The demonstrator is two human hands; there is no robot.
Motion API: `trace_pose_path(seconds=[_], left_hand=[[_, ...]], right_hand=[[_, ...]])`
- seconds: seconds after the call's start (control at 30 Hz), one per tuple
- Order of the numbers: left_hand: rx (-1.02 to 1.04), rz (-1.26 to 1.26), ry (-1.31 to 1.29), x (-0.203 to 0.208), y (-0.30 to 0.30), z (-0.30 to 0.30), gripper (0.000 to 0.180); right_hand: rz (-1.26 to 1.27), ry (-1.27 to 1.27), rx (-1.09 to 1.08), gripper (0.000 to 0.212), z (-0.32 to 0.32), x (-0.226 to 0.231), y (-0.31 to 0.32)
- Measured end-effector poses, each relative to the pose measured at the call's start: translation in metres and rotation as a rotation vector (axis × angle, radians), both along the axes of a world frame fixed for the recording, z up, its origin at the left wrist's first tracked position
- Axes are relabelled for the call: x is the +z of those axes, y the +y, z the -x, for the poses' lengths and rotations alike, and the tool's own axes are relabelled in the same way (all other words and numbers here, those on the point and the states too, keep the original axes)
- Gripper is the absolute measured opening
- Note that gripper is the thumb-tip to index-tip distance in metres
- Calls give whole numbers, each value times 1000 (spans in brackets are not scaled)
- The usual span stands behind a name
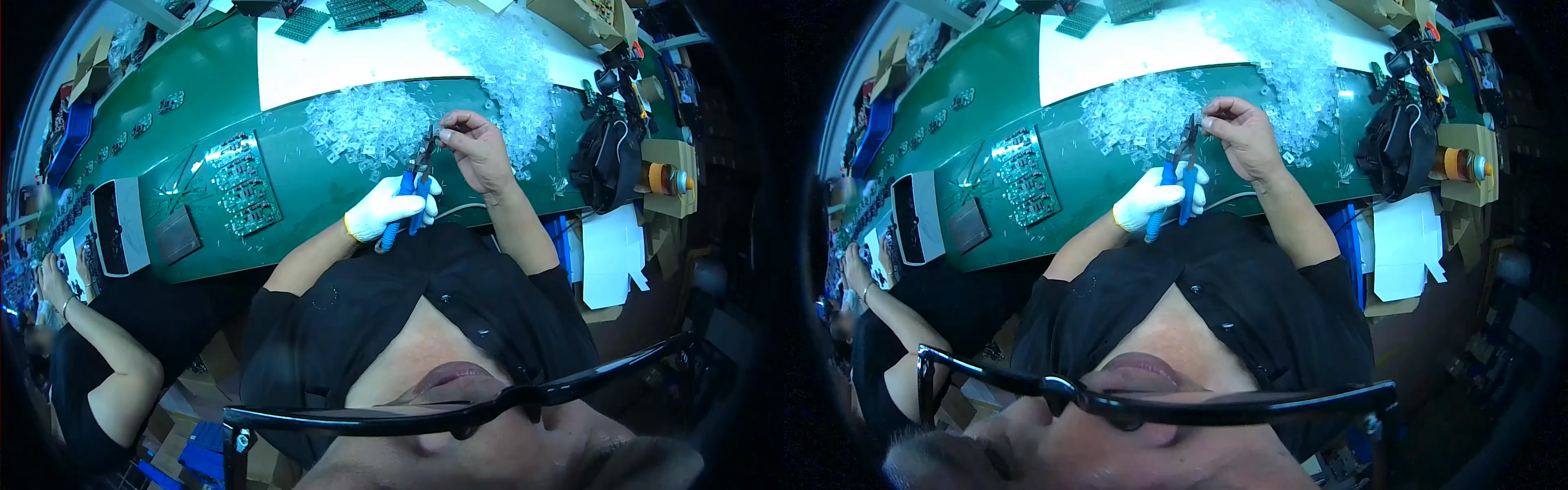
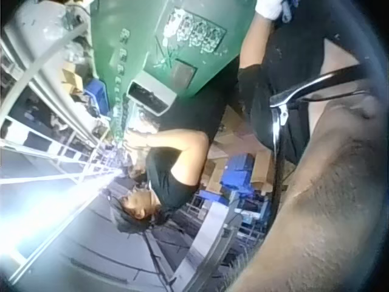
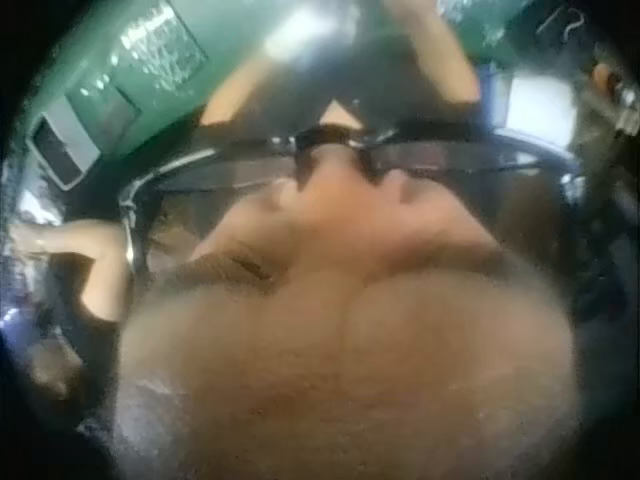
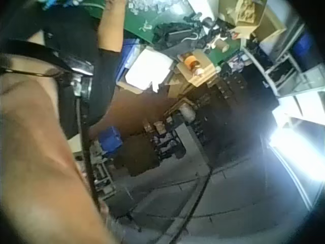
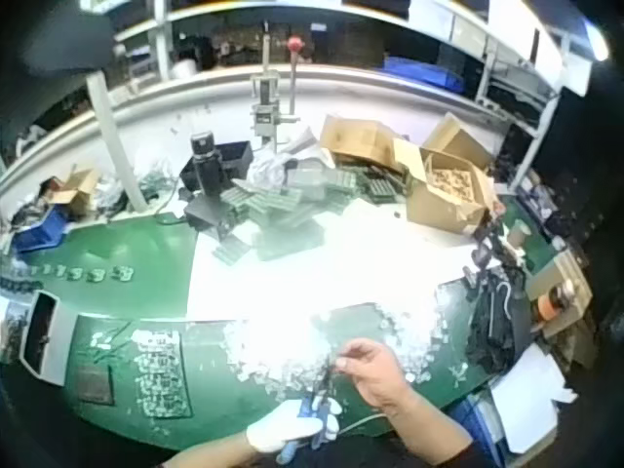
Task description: Trimming small electronic components on a circuit board using a pair of pliers.
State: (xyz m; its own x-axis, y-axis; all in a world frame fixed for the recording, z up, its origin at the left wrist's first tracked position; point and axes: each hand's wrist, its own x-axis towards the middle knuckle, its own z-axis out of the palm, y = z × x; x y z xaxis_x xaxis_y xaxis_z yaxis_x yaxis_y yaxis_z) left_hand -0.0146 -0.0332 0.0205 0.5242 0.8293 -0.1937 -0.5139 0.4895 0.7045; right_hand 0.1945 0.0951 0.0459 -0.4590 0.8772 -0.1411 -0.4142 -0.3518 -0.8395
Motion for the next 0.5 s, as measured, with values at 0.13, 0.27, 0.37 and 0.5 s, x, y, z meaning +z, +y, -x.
trace_pose_path(seconds=[0.13, 0.27, 0.37, 0.5], left_hand=[[25, 49, 104, 12, 1, 0, 44], [11, 85, 235, 15, 1, 3, 46], [69, 77, 102, 7, 2, 4, 42], [86, 64, -116, -5, 1, 3, 49]], right_hand=[[-22, -28, -16, 24, 0, 2, 0], [-35, -33, -11, 24, -1, 2, 2], [-27, -22, -46, 23, -2, 0, 3], [-145, -298, -83, 21, 1, -19, 10]])
